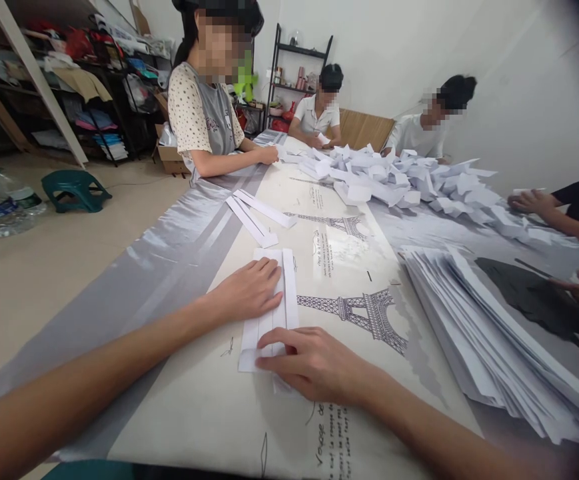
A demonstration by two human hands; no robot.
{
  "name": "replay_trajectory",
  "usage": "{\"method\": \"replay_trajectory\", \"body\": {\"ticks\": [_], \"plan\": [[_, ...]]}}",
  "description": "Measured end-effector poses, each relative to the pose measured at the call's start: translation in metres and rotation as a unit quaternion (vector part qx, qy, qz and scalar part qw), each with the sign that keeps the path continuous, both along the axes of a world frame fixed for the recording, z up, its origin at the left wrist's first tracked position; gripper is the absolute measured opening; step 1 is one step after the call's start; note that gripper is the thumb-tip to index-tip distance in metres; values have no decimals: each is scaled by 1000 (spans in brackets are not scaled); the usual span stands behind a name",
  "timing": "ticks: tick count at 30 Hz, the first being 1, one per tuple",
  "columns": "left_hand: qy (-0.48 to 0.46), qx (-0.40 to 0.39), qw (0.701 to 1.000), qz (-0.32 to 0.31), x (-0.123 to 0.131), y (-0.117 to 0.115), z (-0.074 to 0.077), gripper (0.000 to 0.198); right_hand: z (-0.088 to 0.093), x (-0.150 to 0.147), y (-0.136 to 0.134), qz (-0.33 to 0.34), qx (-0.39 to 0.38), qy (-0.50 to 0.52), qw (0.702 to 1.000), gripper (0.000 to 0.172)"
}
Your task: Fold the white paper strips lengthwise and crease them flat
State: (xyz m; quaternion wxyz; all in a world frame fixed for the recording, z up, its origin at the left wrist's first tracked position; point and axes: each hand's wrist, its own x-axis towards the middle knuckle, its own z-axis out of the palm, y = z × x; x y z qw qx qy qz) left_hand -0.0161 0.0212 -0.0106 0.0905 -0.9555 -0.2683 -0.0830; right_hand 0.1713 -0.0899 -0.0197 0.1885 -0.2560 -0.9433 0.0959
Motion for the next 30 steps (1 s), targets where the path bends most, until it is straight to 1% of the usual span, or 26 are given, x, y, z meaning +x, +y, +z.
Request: {"method": "replay_trajectory", "body": {"ticks": [2, 4, 7, 10, 13, 15, 18, 19, 21, 24, 30], "plan": [[-9, -4, 1000, -3, 0, -2, 1, 33, 1, 2, 0, 18, -7, 4, 1000, 29], [-26, -11, 1000, -5, -1, -3, -1, 30, 2, 4, 0, 22, -21, 10, 999, 30], [-40, -23, 999, 1, -3, -2, -6, 33, 3, 5, -1, 22, -40, 5, 999, 26], [-45, -35, 998, 5, -5, -2, -5, 37, 3, 4, -1, 19, -44, 5, 999, 29], [-38, -48, 998, 6, -6, -6, 0, 42, -1, 3, 0, 3, -42, 17, 999, 28], [-28, -55, 998, -7, -8, -8, 3, 45, -4, 3, 0, -8, -40, 26, 999, 28], [-13, -59, 998, -35, -8, -13, -1, 48, -7, 3, -1, -35, -39, 24, 998, 27], [-9, -62, 998, -28, -8, -15, -3, 50, -6, 3, -2, -45, -38, 21, 998, 27], [-1, -77, 997, 15, -4, -20, -8, 59, -5, 2, -3, -54, -27, 11, 998, 28], [4, -111, 991, 77, 3, -28, -12, 71, -4, 1, -3, -43, 5, 10, 999, 30], [21, -168, 979, 110, 9, -36, -4, 72, -3, -1, -4, -24, 32, -6, 999, 27]]}}
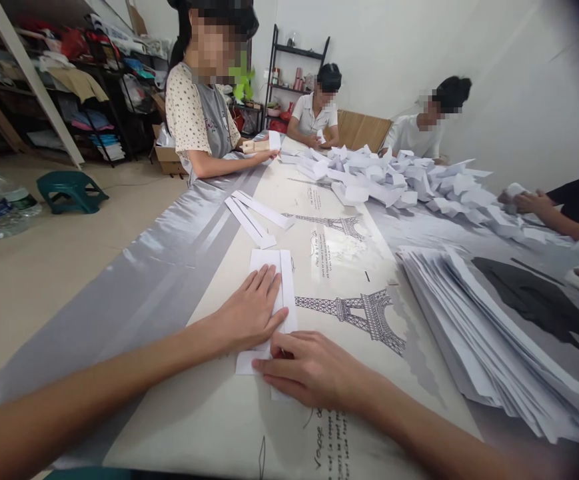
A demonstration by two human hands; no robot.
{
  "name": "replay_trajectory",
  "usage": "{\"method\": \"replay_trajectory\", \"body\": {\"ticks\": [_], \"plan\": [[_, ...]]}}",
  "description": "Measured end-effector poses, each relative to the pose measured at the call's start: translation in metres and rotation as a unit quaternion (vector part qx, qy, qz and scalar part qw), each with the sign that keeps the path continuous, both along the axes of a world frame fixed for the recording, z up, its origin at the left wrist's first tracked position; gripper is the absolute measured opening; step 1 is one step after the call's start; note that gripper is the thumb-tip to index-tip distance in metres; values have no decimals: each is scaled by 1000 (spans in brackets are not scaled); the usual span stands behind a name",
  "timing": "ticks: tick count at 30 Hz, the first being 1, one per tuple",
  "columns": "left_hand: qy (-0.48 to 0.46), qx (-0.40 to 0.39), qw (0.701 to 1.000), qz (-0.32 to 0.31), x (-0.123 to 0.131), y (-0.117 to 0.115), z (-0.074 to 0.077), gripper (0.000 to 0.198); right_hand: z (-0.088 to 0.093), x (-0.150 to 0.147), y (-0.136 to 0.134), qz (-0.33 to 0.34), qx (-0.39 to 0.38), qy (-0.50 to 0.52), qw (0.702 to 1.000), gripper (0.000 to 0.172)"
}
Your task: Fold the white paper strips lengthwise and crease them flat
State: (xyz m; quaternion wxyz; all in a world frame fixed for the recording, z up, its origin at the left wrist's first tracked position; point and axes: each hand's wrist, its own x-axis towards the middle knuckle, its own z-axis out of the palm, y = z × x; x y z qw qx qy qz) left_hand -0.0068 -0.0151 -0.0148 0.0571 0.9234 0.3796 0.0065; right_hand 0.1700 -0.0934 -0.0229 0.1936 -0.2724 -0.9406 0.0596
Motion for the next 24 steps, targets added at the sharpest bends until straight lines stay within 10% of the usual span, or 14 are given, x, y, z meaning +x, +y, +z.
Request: {"method": "replay_trajectory", "body": {"ticks": [12, 24], "plan": [[71, -245, 965, -59, -31, 33, 46, 119, 5, 0, 0, 13, -36, -20, 999, 30], [52, -213, 970, -100, -38, 40, 34, 128, 21, 17, 0, 38, -93, -46, 994, 45]]}}
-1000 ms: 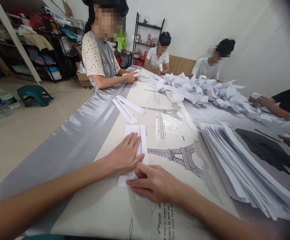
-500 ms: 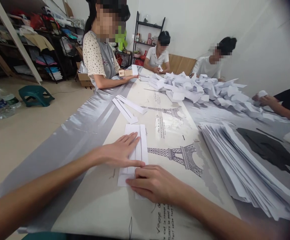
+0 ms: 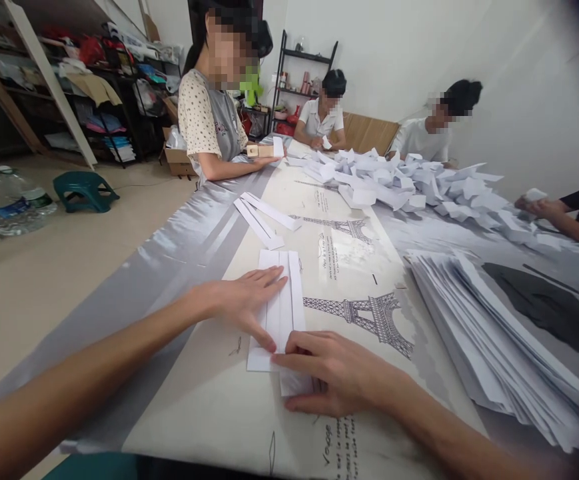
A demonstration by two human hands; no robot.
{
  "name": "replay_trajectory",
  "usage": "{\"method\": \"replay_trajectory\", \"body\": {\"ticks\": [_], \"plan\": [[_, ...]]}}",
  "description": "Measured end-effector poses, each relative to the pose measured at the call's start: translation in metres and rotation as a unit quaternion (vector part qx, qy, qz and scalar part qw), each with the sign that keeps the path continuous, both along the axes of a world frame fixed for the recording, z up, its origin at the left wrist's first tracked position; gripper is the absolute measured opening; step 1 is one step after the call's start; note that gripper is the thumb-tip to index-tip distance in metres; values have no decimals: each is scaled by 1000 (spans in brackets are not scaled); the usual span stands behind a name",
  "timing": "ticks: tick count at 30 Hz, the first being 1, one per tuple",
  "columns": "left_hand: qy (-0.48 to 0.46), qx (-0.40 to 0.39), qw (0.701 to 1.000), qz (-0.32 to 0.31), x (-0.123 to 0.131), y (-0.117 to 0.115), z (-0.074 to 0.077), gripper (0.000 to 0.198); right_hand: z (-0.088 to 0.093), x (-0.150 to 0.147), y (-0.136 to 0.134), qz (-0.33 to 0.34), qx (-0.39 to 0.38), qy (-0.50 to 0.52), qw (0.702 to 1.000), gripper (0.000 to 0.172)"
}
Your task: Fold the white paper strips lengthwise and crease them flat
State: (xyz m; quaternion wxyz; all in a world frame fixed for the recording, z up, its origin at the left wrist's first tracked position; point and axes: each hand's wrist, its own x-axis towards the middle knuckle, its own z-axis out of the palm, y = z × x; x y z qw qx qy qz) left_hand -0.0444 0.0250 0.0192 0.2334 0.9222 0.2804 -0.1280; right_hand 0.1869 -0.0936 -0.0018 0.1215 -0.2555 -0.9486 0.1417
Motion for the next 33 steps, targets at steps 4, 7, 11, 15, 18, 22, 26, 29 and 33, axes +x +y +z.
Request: {"method": "replay_trajectory", "body": {"ticks": [4, 7, 11, 15, 18, 22, 26, 29, 33], "plan": [[-11, 4, 1000, -6, -1, 2, -5, 130, 3, -2, -8, -7, 50, -3, 999, 19], [-8, 4, 1000, -10, -1, 2, -7, 129, 2, -11, -13, -30, 69, -5, 997, 16], [-14, 2, 1000, -6, 0, 0, -3, 129, -3, -17, -12, -73, 13, 21, 997, 14], [-15, -2, 1000, -1, 0, -1, -3, 128, -3, -14, -8, -93, -82, 52, 991, 19], [-31, -3, 1000, 0, -1, 2, -8, 129, 0, -13, -7, -115, -143, 57, 981, 16], [-32, -4, 999, -1, -3, 4, -11, 130, -1, -13, -3, -164, -205, 72, 962, 6], [-23, -6, 1000, -2, -1, 2, -8, 129, -6, -11, 4, -192, -240, 119, 944, 20], [-15, -5, 1000, -3, 0, 1, -5, 131, -8, -7, 9, -157, -222, 133, 953, 20], [-9, 4, 1000, -8, 2, -1, -2, 136, -9, -4, 16, -137, -212, 117, 961, 24]]}}
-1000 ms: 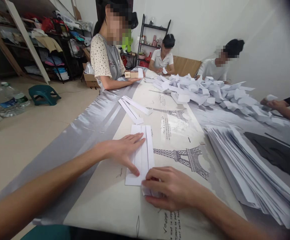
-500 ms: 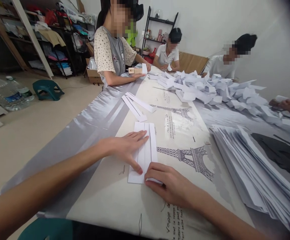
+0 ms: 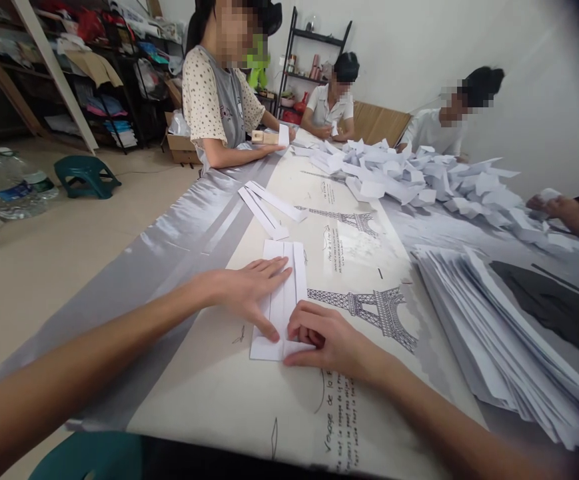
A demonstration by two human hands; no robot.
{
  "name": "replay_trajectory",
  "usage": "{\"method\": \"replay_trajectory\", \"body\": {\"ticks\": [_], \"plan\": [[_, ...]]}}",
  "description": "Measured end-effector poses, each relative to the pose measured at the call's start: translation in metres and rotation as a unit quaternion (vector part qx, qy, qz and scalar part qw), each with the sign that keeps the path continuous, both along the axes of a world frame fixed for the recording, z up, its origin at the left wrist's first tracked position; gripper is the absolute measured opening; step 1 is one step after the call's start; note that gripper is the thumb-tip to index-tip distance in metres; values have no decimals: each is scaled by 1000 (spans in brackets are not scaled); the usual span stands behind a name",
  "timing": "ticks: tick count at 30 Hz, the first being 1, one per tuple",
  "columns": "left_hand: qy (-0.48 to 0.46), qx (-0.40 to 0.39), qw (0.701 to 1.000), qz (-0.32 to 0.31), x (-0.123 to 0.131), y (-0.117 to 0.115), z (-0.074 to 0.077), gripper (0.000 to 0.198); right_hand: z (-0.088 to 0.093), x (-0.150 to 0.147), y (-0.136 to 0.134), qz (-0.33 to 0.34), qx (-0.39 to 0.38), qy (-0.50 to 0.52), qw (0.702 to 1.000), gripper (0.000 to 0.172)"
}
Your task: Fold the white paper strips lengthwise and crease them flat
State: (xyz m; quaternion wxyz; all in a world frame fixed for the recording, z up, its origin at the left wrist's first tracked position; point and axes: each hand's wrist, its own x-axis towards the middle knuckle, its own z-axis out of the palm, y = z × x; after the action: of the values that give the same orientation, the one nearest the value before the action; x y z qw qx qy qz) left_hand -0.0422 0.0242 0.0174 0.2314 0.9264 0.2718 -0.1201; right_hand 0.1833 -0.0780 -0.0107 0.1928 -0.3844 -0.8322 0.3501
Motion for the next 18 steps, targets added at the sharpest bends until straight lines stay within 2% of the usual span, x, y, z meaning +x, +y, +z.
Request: {"method": "replay_trajectory", "body": {"ticks": [4, 13, 18], "plan": [[9, 7, 1000, -5, 1, 0, 1, 137, 1, 1, 5, 15, -6, 3, 1000, 31], [-9, 41, 999, 10, 7, -7, -9, 132, 1, -2, 11, 15, -5, 9, 1000, 37], [-11, 57, 998, 7, 9, -12, -7, 130, 3, -1, 9, -10, -17, -7, 1000, 36]]}}
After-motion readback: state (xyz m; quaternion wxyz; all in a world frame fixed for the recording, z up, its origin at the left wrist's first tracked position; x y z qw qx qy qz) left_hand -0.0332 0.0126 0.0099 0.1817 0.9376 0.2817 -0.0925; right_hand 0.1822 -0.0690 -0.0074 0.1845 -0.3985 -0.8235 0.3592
